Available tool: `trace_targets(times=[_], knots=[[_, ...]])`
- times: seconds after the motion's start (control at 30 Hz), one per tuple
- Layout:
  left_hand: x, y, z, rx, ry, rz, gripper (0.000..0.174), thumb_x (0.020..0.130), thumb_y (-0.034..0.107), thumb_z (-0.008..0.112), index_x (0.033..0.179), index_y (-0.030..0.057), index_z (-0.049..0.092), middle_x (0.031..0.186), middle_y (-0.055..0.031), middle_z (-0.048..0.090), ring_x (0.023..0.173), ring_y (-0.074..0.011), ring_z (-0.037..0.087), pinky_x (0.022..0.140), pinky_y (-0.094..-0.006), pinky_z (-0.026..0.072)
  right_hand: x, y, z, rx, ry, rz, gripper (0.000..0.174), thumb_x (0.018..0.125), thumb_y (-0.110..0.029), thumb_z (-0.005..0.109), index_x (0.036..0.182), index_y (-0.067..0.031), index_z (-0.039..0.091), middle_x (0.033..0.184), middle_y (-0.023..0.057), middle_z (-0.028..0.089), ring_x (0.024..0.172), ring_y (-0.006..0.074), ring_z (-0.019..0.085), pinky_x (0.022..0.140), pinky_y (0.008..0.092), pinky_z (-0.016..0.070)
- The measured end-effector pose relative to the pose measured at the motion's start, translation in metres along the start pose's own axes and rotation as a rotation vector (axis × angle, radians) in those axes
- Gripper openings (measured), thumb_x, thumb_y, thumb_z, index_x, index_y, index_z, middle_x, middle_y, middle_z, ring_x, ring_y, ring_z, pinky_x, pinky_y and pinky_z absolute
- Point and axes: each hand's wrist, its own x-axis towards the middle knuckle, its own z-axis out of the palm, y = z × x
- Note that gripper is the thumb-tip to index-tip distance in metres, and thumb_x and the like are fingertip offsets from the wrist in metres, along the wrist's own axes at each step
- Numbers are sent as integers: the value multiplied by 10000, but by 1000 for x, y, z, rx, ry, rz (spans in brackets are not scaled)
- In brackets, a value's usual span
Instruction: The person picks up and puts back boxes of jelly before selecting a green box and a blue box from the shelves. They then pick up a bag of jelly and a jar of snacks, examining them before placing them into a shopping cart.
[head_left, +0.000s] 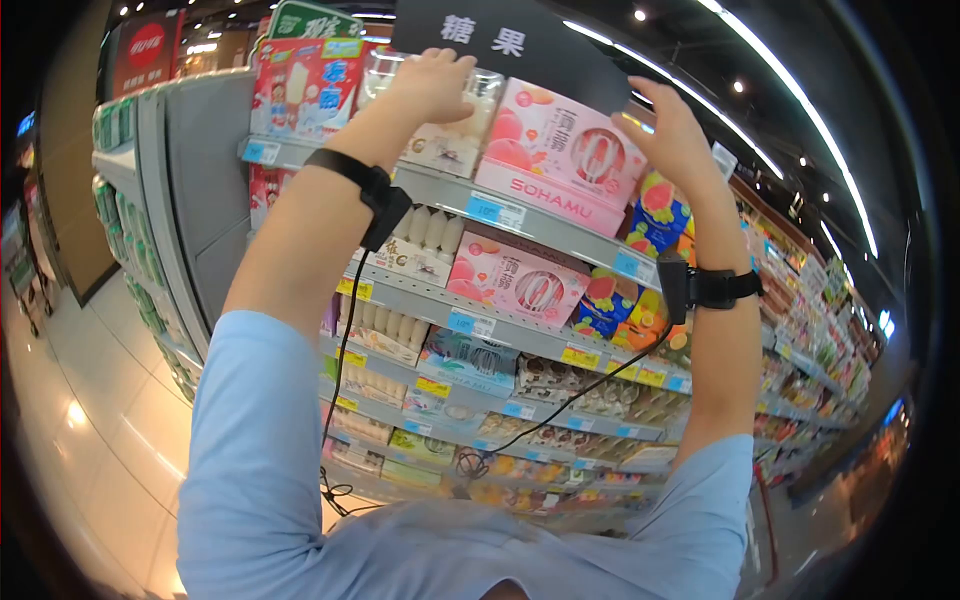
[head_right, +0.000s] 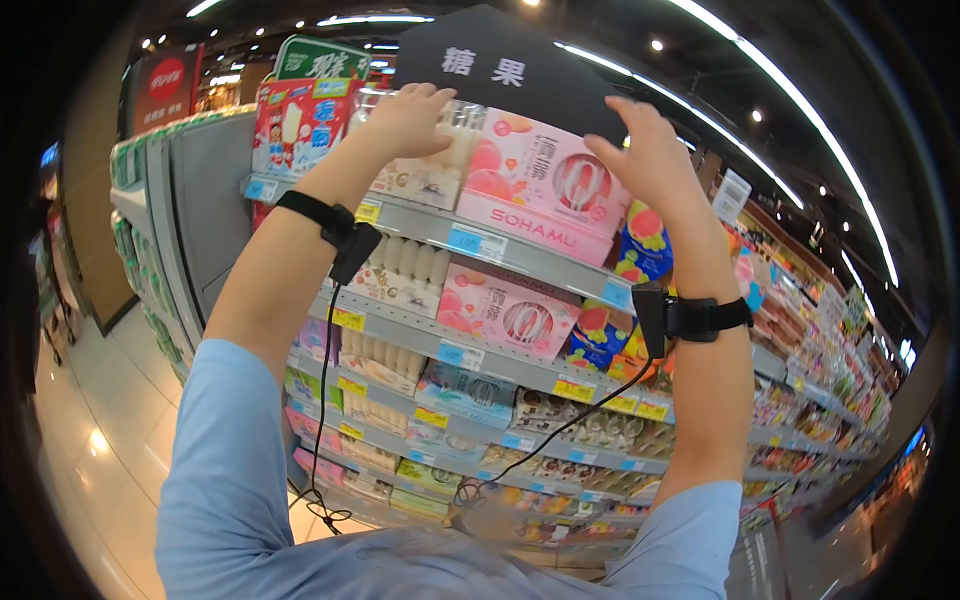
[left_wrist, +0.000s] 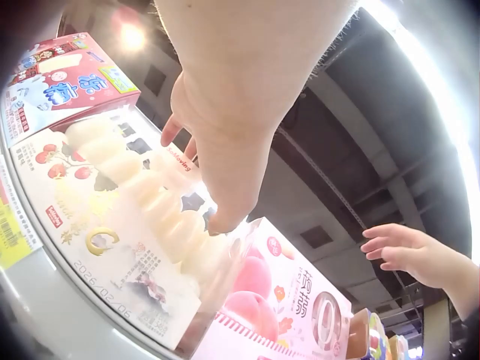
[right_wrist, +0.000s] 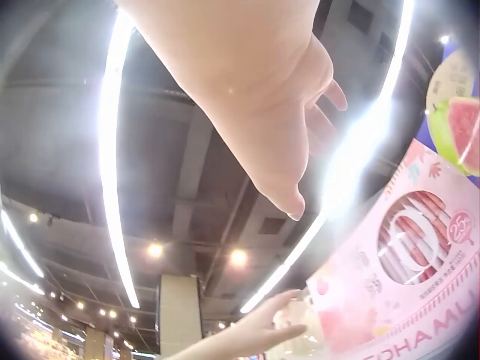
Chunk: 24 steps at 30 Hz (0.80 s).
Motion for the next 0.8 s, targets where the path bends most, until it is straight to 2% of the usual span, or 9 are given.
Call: trace_targets(times=[0.2,0.37,0.47,0.57,0.6,0.67,0.7,0.77,0.8], knots=[[-9,8,3,-92,275,128,646,786,311,667,1352,89,448,1343,-158,481,1249,-329,454,1025,-444,400,-81,-30,-113,475,213,132,449,853,-241,664,1235,-23,570,1219,137,599,1151,220,559,982,356,419],[-123,65,-31,-478,474,183,514,783,167,683,1255,41,522,1242,-177,551,1177,-357,500,996,-425,400,-279,-36,-181,770,281,241,449,900,-282,552,1180,69,543,1199,187,563,1108,266,558,965,396,420],[-229,107,-33,-890,139,302,410,738,137,706,1127,57,602,1144,-137,617,1056,-335,573,908,-405,459,-422,-37,-197,865,299,765,376,936,-312,562,1114,19,574,1023,100,597,930,200,583,816,323,458],[-315,140,22,-1061,-497,409,511,791,275,700,1231,58,556,1183,-180,602,1125,-352,554,959,-411,443,-601,-45,-202,821,684,1605,194,906,-241,613,936,-51,591,847,13,586,783,134,556,658,286,447],[-344,152,35,-1071,-789,356,564,813,338,680,1278,56,532,1208,-195,592,1153,-364,539,971,-410,438,-647,-56,-210,392,433,1789,132,895,-216,618,872,-89,590,783,-2,570,718,119,548,606,257,440],[-386,169,43,-749,-1368,386,627,839,410,652,1328,50,495,1232,-219,577,1122,-369,557,947,-438,450,-783,-68,-214,628,1062,1912,122,894,-210,584,897,-89,601,781,-5,572,666,105,542,568,213,406],[-413,176,55,-753,-1425,424,633,847,433,636,1334,56,491,1236,-220,577,1117,-362,565,946,-433,452,-791,-77,-219,617,1063,1919,122,894,-210,584,897,-89,601,781,-5,572,666,105,542,568,213,406],[-445,188,54,-746,-1497,467,638,856,455,621,1341,61,487,1240,-221,576,1112,-355,572,944,-428,455,-815,-101,-224,240,857,2409,214,900,-258,556,1003,-74,592,886,23,613,753,134,578,591,243,445],[-453,194,43,-845,-1534,402,665,853,474,612,1358,65,466,1272,-212,560,1148,-349,553,963,-413,445,-843,-107,-221,337,830,2373,268,900,-279,548,1068,-73,578,937,39,621,791,156,587,638,266,467]])
